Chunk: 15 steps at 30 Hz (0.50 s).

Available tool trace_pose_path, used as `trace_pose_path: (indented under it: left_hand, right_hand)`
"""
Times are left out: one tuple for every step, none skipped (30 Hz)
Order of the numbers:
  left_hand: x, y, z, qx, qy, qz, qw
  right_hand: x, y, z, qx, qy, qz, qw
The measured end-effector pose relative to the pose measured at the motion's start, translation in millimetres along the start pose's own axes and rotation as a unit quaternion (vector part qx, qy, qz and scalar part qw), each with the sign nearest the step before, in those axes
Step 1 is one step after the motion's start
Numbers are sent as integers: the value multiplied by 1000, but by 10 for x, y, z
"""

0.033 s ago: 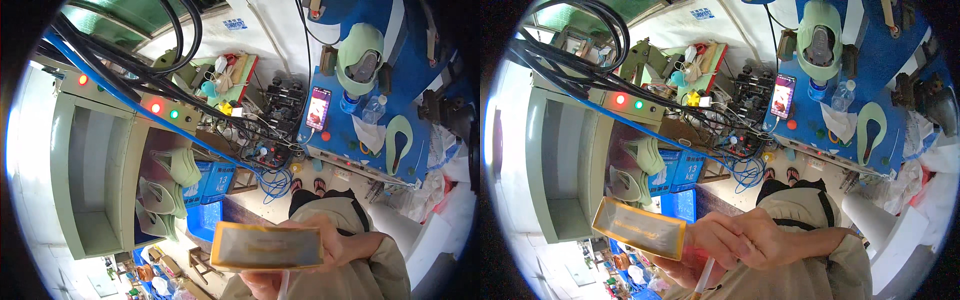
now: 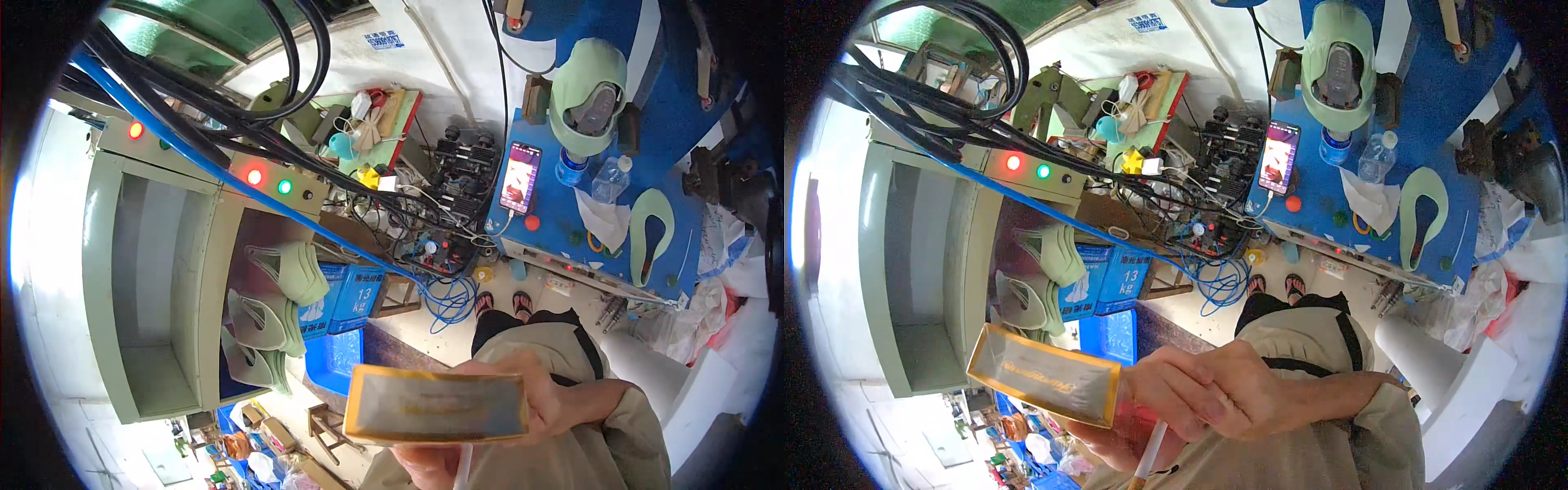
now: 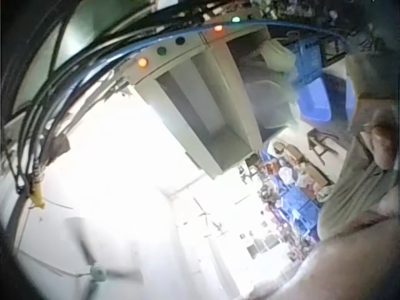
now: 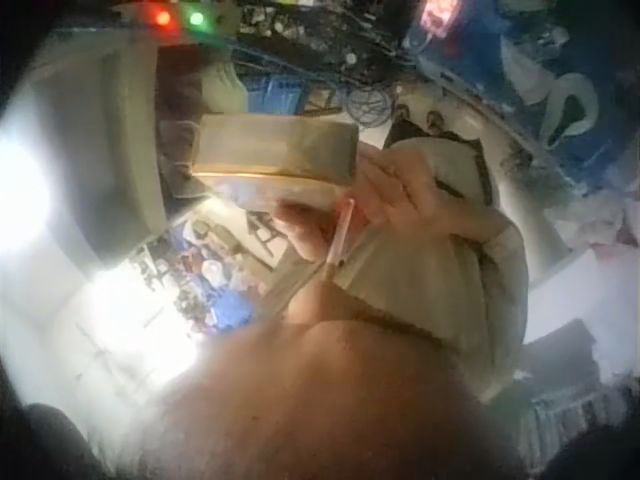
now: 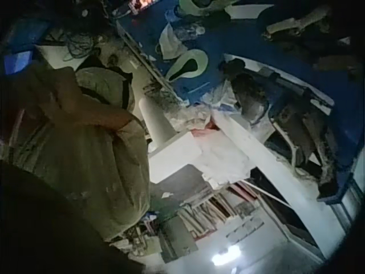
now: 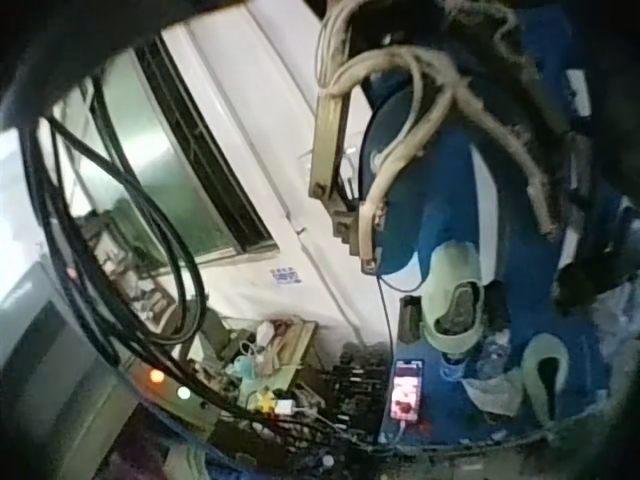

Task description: The person assembles light green slipper soles by hand. They pick up a sole, attach a strap, and place the finished slipper into a machine. The person repeats this process for multiple soles, handling them one at a time.

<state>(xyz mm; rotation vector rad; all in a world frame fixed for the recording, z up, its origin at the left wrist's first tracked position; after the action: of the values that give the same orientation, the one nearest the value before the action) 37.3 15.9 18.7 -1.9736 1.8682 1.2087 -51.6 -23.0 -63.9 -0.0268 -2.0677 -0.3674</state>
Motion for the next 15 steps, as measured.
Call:
trace_pose_path:
  left_hand:
    - [-1, 5, 6, -1, 2, 1, 1000]
    - [2, 14, 9, -2, 3, 2, 1000]
    - [-1, 22, 15, -2, 4, 1, 1000]
    - [0, 15, -1, -5, 4, -4, 1000]
    - [-12, 23, 13, -10, 3, -10, 1000]
    - [-22, 23, 15, -14, 2, -13, 1000]
    - [-30, 30, 15, -18, 2, -15, 1000]
    - [-41, 24, 28, -24, 4, -18, 1000]
    - [-56, 24, 37, -30, 4, -24, 999]
    - [-43, 27, 33, -33, 5, -21, 999]
    - [-28, 28, 38, -40, 2, -20, 999]
    - [-11, 28, 36, -48, -3, -22, 999]
    - [27, 1, 61, -65, -13, -27, 997]
    - [18, -20, 96, -94, -16, -37, 995]
    - [19, -78, 130, -128, -25, -53, 990]
  right_hand:
    - [-5, 0, -2, 12, 26, -11, 1000]
    - [-9, 0, -4, 23, 52, -20, 998]
    - [-67, 60, 51, 5, 92, -50, 995]
    - [-89, 73, 59, -2, 109, -60, 992]
    - [-109, 90, 72, -10, 126, -71, 989]
    - [-100, 85, 62, -9, 119, -58, 991]
    - [-69, 72, 45, -5, 115, -51, 992]
    - [-31, 59, 16, -1, 110, -46, 993]
    - [41, 26, -18, 8, 108, -48, 993]
    - [47, 0, -10, -5, 103, -37, 994]
    - [50, -23, 1, -19, 99, -26, 995]
    - [-12, -9, 45, -48, 93, -6, 994]
    - [-7, -66, 52, -82, 114, 33, 989]
    - [12, -104, 36, -106, 141, 67, 982]
    - [12, -299, -37, -144, 175, 159, 961]
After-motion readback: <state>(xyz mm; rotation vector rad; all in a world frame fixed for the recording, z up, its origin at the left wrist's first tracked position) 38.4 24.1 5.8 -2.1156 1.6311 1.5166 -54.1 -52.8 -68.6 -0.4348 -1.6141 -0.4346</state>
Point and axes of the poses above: each hand's wrist, its own z-axis away from the middle knuckle, its own y-axis out of the palm, x = y × z, the point moved 4 cm from there along -z, towards the middle knuckle, and after that the axes turned 2 degrees about z, right-handed, at the moved point
